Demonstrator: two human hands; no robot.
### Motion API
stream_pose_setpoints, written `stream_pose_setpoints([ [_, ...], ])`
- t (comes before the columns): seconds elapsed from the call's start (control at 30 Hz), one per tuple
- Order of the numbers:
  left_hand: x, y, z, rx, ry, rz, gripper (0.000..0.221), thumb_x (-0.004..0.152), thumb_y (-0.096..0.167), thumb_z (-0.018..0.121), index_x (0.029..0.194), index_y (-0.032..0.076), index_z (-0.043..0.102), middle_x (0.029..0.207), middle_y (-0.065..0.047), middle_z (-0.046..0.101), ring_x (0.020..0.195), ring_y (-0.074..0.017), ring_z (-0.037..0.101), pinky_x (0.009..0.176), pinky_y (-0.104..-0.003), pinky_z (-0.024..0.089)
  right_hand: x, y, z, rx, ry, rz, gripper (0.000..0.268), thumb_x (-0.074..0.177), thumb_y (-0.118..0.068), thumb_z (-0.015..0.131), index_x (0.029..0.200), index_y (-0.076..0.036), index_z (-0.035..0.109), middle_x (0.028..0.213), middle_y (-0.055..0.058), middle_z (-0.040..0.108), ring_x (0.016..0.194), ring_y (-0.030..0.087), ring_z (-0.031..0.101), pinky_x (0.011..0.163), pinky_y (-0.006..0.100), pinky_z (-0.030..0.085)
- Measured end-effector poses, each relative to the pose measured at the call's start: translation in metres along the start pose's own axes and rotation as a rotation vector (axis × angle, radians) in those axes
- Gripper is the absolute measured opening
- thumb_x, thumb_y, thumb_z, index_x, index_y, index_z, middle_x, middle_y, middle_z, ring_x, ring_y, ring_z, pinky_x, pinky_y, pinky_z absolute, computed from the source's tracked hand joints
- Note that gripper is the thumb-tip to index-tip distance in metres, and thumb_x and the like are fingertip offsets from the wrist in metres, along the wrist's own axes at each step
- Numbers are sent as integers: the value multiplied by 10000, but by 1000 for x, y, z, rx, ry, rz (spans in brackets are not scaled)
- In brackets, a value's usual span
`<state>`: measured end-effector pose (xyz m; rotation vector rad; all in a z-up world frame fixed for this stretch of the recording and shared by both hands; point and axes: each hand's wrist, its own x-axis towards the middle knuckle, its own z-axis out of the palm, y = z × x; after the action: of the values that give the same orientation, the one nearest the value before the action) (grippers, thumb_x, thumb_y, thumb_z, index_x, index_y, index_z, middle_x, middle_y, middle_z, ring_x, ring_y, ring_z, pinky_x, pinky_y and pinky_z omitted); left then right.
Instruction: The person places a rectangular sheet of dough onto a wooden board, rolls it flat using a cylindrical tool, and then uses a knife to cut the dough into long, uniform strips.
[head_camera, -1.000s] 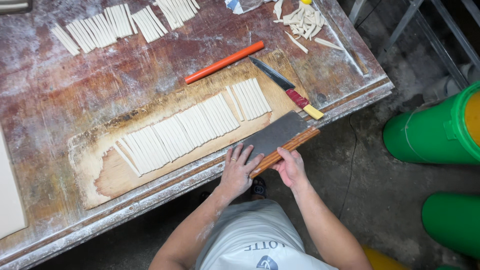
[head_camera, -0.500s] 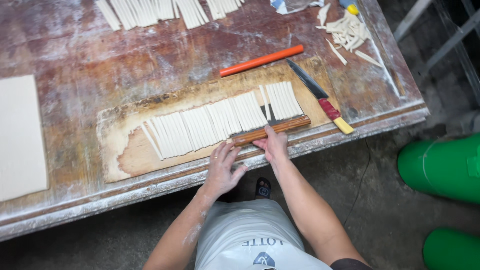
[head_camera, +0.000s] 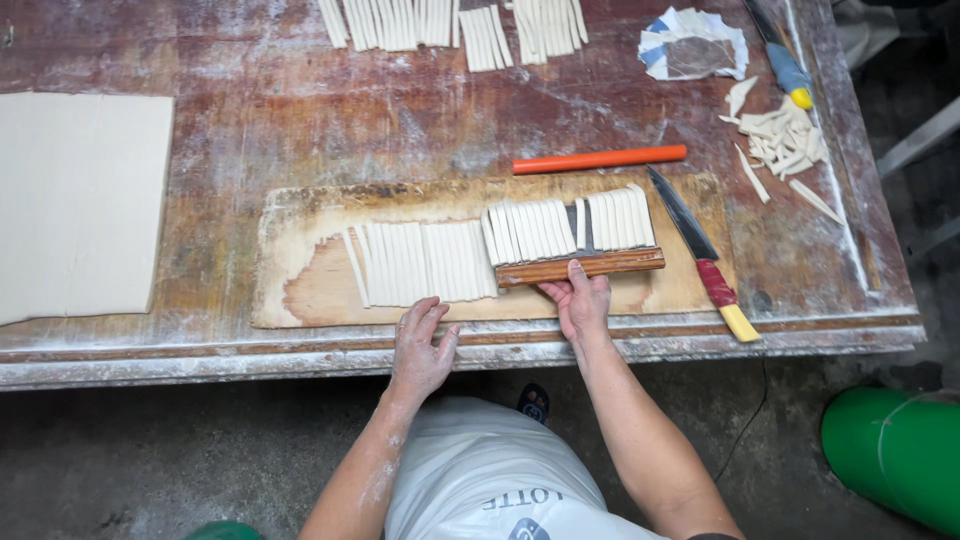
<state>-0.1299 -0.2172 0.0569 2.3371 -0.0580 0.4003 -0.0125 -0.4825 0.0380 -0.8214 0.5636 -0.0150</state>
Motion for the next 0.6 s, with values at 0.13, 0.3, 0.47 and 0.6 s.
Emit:
stream_pose_setpoints([
  [0.13, 30, -28, -30, -16, 57, 17, 331, 892, 254, 751, 1192, 119, 714, 1248, -112, 654, 1250, -346, 619, 1061, -491, 467, -3, 30, 54, -9, -60, -20, 217, 974, -122, 687, 1099, -72, 517, 890, 198, 680, 701, 385, 750, 699, 525, 695],
  [0.3, 59, -116, -83, -10, 123, -5, 298, 907, 246, 728, 1183, 134, 723, 1205, -86, 658, 1194, -315, 649, 1022, -468, 500, -27, 91, 167, 37, -129, 46, 233, 969, -119, 684, 1092, -30, 508, 927, 244, 686, 754, 408, 752, 711, 527, 693],
  [0.47, 79, -195, -142, -46, 29, -85, 353, 912, 243, 697, 1245, 126, 684, 1180, -121, 649, 1142, -350, 679, 965, -435, 551, -20, 189, 257, 62, -102, 146, 180, 955, -103, 707, 958, -20, 548, 834, 217, 673, 671, 385, 743, 672, 524, 692],
  [0.6, 98, -224, -156, -69, -142, -40, 360, 907, 242, 675, 1249, 131, 688, 1108, -123, 678, 1076, -346, 711, 897, -408, 580, 1, 246, 316, 69, -86, 207, 194, 952, -98, 714, 938, -26, 534, 803, 197, 652, 654, 371, 739, 681, 538, 690],
])
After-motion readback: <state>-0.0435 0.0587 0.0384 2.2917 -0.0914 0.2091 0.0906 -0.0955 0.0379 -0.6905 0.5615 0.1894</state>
